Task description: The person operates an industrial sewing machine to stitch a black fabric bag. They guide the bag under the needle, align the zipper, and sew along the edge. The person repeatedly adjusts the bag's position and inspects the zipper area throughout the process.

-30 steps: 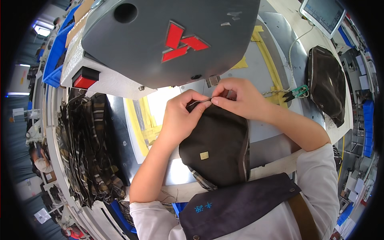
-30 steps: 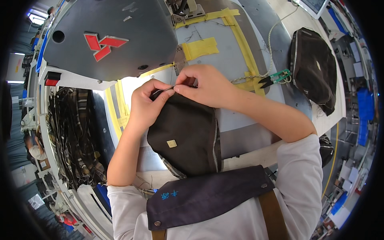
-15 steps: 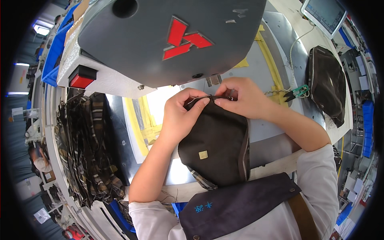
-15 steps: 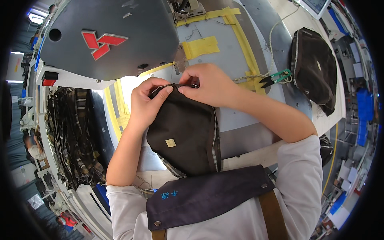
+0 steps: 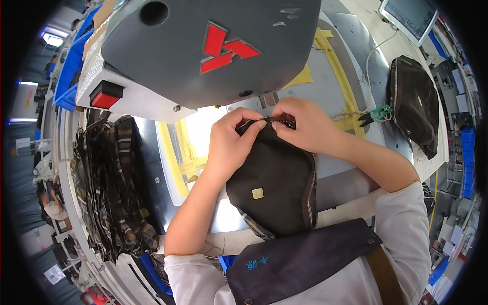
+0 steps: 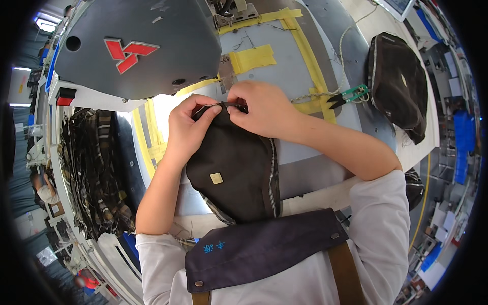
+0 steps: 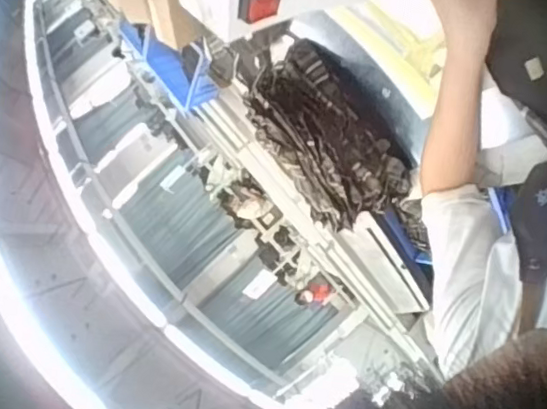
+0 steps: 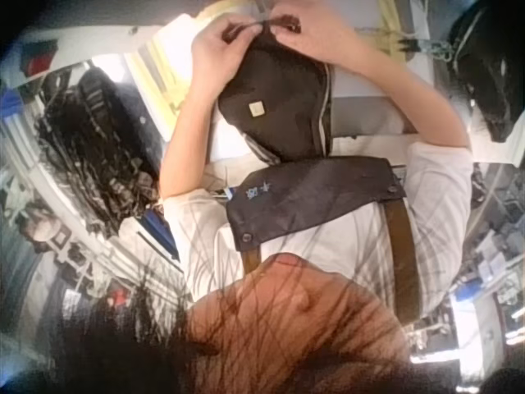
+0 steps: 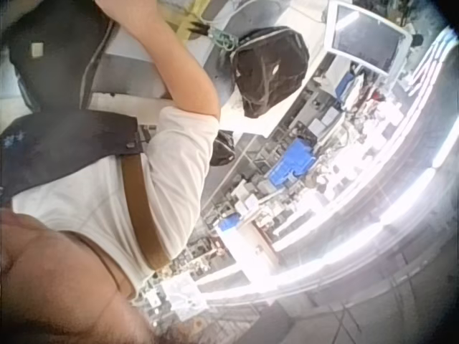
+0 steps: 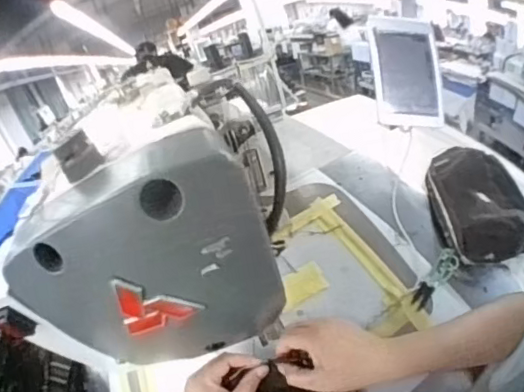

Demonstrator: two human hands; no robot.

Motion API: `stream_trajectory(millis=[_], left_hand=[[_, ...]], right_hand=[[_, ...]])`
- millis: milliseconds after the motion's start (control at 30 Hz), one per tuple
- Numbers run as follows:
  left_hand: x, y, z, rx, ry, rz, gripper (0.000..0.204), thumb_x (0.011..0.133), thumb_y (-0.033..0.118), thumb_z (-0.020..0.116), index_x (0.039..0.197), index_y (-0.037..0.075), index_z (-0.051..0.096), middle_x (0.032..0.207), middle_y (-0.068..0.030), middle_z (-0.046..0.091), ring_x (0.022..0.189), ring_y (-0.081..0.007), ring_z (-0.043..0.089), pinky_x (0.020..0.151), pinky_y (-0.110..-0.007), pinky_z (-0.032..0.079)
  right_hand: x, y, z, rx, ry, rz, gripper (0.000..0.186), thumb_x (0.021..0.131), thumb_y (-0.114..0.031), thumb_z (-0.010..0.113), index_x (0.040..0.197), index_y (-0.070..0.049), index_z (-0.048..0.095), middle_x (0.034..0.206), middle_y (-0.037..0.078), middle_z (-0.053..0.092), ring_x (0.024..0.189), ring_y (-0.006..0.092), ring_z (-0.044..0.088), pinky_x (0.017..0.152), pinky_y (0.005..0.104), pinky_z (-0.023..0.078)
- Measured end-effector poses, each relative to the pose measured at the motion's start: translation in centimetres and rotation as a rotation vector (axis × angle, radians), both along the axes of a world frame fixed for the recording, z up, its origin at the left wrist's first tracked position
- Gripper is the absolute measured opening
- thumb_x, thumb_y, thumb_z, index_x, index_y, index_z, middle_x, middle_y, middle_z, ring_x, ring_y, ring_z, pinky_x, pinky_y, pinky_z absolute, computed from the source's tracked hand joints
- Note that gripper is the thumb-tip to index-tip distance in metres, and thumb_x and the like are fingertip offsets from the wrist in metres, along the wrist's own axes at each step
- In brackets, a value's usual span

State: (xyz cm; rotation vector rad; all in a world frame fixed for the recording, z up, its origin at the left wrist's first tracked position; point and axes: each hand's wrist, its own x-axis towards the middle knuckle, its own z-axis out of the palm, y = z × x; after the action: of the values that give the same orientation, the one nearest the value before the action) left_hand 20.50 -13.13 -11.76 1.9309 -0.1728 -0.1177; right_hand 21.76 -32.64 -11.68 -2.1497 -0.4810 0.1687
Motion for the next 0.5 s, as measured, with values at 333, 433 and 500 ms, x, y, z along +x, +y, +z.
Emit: stream_trajectory(millis=[333, 433, 500], left_hand=[[0.7, -0.2, 0.3, 0.117, 0.016, -0.018, 0.014, 0.083, 0.009, 0.070, 0.090, -0.002, 0.065, 0.080, -0.0041, 0.067, 0.075, -0.0093, 0.060, 0.072, -0.024, 0.048], [0.8, -0.2, 0.5, 0.148, 0.028, -0.009, 0.015, 0.083, 0.011, 0.070, 0.090, -0.002, 0.065, 0.079, -0.0039, 0.067, 0.075, -0.0093, 0.060, 0.071, -0.024, 0.048], [0.8, -0.4, 0.7, 0.155, 0.053, 0.008, 0.018, 0.081, 0.012, 0.070, 0.091, -0.002, 0.067, 0.081, -0.0090, 0.069, 0.077, -0.0155, 0.064, 0.073, -0.027, 0.049]], right_hand=[[0.1, -1.0, -0.4, -0.007, -0.012, -0.066, 0.018, 0.080, -0.022, 0.070, 0.086, -0.005, 0.068, 0.081, 0.009, 0.065, 0.073, 0.0225, 0.064, 0.066, 0.0339, 0.049], [0.3, -1.2, -0.3, -0.004, 0.007, -0.075, 0.019, 0.080, -0.023, 0.069, 0.086, -0.005, 0.068, 0.081, 0.009, 0.065, 0.073, 0.0220, 0.064, 0.066, 0.0338, 0.049], [0.5, -1.3, -0.2, -0.020, -0.023, -0.076, 0.019, 0.081, -0.023, 0.068, 0.085, -0.005, 0.068, 0.080, 0.009, 0.065, 0.072, 0.0220, 0.064, 0.066, 0.0339, 0.049]])
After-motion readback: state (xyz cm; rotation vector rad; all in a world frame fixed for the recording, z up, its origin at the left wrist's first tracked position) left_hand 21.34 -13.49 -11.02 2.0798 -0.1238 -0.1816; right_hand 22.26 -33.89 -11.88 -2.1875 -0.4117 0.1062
